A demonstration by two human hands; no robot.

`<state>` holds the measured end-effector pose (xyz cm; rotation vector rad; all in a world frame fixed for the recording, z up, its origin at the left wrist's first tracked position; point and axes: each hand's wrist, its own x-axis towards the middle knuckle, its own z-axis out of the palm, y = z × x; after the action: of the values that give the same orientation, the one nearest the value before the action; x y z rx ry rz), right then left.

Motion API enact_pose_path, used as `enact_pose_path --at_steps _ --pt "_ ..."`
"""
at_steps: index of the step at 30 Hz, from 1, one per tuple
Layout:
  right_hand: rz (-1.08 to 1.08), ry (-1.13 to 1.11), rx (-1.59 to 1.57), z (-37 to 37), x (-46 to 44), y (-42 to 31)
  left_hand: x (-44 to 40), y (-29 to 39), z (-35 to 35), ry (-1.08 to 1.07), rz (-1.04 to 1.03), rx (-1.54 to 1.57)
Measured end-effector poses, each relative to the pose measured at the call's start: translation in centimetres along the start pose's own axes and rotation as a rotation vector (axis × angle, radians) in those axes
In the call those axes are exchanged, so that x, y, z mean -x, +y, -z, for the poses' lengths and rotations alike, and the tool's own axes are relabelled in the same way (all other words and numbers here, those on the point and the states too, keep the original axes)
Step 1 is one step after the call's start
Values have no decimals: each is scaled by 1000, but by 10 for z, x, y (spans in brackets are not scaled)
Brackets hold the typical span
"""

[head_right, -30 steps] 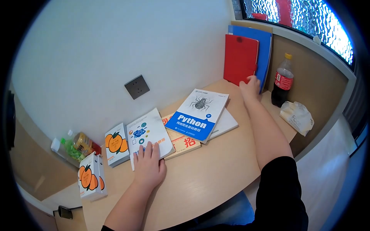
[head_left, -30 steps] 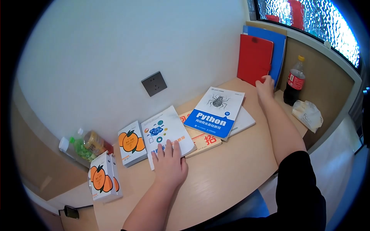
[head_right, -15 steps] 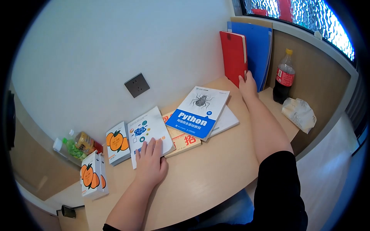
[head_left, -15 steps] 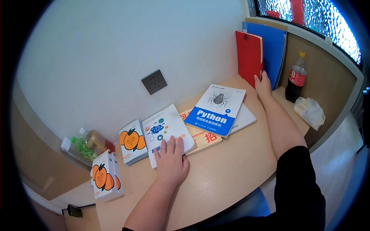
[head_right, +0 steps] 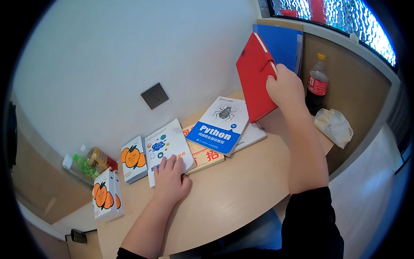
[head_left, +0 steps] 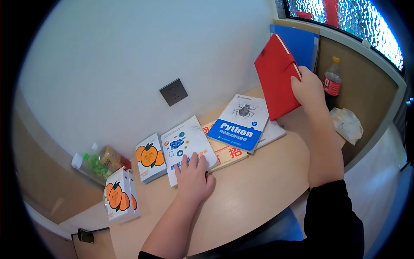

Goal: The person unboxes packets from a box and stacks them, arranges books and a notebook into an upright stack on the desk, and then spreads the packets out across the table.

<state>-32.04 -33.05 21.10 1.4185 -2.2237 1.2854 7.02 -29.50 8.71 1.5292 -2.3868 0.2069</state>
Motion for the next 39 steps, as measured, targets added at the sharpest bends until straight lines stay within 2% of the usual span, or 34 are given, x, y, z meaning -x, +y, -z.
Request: enact_pose_path --at_steps 3,6,11,14,20,23,26,27,30,31,34,37,39 --pt "-59 -89 16 13 3 5 -2 -1 0 -5 13 18" --pt "-202 -287 -7 10 -14 40 -4 1 2 -11 17 62" --pt "-351 -304 -228 -8 -28 106 -4 5 2 43 0 35" --pt "-384 -319 -354 -12 -26 114 -6 7 0 94 -12 3" --pt "-298 -313 -312 -9 -21 110 -46 20 17 -227 120 -31" --pt "-253 -269 -244 0 -12 96 -71 45 26 -187 222 31" --pt "-247 -258 -285 -12 -18 109 -93 48 -33 5 221 5" --pt "-240 -251 -298 -14 -18 112 -100 49 -27 -201 269 74" --pt "-258 -295 -360 -18 -28 123 -101 49 -18 -243 224 99" --pt "-269 -299 -382 -19 -28 123 -99 43 -21 -183 149 126" --pt "-279 -310 -450 -31 -31 127 -94 38 -12 -168 116 259" --pt "-296 -349 -536 -32 -32 131 -91 31 -22 -42 33 337" --pt "-326 -354 -623 -35 -34 133 -93 29 -20 -93 -23 456"
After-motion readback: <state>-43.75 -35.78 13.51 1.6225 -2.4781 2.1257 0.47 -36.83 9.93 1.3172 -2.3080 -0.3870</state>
